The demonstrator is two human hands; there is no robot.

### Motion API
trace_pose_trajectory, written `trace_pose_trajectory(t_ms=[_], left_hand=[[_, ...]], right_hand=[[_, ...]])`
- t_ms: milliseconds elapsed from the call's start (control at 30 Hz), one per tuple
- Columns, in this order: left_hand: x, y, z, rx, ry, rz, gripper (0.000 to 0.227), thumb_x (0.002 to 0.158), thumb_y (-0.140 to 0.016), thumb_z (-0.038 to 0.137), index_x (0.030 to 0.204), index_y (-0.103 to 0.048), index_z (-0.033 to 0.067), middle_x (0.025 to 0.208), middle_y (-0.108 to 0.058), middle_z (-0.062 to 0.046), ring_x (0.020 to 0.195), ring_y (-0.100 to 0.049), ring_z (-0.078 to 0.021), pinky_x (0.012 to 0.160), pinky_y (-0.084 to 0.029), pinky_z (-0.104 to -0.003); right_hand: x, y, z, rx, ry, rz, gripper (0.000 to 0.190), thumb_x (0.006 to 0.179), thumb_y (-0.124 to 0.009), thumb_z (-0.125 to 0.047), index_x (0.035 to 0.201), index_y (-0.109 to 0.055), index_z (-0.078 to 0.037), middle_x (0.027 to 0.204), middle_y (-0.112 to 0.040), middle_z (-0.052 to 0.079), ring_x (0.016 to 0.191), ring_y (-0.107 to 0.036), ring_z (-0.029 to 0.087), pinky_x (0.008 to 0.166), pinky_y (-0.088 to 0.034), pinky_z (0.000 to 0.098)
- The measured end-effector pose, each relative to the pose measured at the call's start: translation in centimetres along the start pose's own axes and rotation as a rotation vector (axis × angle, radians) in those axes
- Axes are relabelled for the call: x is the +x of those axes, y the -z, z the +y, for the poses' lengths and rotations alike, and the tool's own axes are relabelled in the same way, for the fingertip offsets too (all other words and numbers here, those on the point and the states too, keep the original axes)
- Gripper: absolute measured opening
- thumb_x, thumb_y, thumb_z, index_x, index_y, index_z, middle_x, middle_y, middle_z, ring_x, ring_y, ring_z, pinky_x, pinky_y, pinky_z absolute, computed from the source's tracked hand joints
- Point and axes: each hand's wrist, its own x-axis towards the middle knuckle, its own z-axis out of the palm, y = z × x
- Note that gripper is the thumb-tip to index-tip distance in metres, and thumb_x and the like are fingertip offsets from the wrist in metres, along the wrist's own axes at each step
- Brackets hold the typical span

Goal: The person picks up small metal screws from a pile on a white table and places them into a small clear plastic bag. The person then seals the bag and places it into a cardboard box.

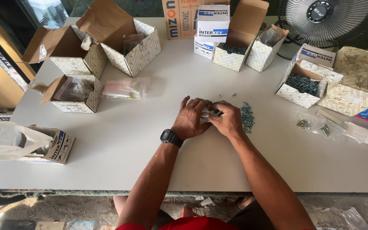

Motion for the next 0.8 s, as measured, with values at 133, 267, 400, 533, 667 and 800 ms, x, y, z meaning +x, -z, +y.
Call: trace_pose_trajectory(t_ms=[133,267,400,533,667,800], left_hand=[[-0.2,-1.3,-2.3,-0.053,0.013,0.0,0.056,0.073,-0.079,0.029,0.125,-0.062,0.0177,0.111,-0.067,-0.003,0.112,-0.068,-0.0276,0.115,-0.037,-0.059],[-0.4,-0.6,-2.6,-0.158,0.087,-0.035,0.062,0.076,-0.08,0.035,0.131,-0.058,0.0185,0.111,-0.068,-0.005,0.112,-0.068,-0.031,0.115,-0.038,-0.058],[0.1,0.2,-1.7,-0.195,0.107,-0.057,0.061,0.074,-0.081,0.037,0.128,-0.058,0.0181,0.107,-0.071,-0.006,0.11,-0.07,-0.0316,0.116,-0.038,-0.057],[0.1,0.3,-1.9,-0.212,0.09,-0.054,0.062,0.074,-0.083,0.039,0.126,-0.058,0.0182,0.105,-0.072,-0.006,0.109,-0.07,-0.031,0.115,-0.039,-0.058],[0.1,0.9,-1.3,-0.209,0.075,-0.095,0.064,0.073,-0.084,0.041,0.126,-0.057,0.0156,0.105,-0.073,-0.008,0.109,-0.07,-0.0326,0.115,-0.038,-0.058],[0.2,0.8,-1.3,-0.192,0.048,-0.102,0.07,0.07,-0.084,0.046,0.127,-0.056,0.0165,0.106,-0.073,-0.008,0.11,-0.07,-0.0317,0.116,-0.038,-0.057]], right_hand=[[0.7,3.1,-2.4,-0.001,0.038,-0.152,0.018,0.088,-0.085,-0.021,0.097,-0.081,-0.006,0.097,-0.077,0.017,0.09,-0.074,0.031,0.075,-0.06,0.0416],[1.8,8.8,-4.2,-0.105,-0.13,-0.339,0.029,0.098,-0.071,-0.015,0.124,-0.07,-0.002,0.127,-0.066,0.024,0.122,-0.062,0.04,0.102,-0.051,0.0529],[1.7,12.6,-7.6,-0.465,-0.396,-0.623,0.063,0.095,-0.071,-0.025,0.153,-0.049,-0.009,0.159,-0.038,0.031,0.15,-0.034,0.048,0.12,-0.033,0.0645],[0.8,11.9,-4.1,-0.5,-0.309,-0.659,0.053,0.1,-0.062,-0.022,0.15,-0.052,-0.007,0.157,-0.04,0.032,0.149,-0.036,0.05,0.119,-0.035,0.064],[-0.2,10.4,1.2,-0.66,-0.175,-0.556,0.039,0.099,-0.062,-0.025,0.137,-0.065,-0.018,0.143,-0.058,0.013,0.136,-0.054,0.034,0.107,-0.052,0.0468],[-0.8,9.8,4.6,-0.657,-0.038,-0.433,0.026,0.097,-0.067,-0.022,0.121,-0.075,-0.018,0.122,-0.071,0.006,0.116,-0.067,0.028,0.098,-0.057,0.0413]])
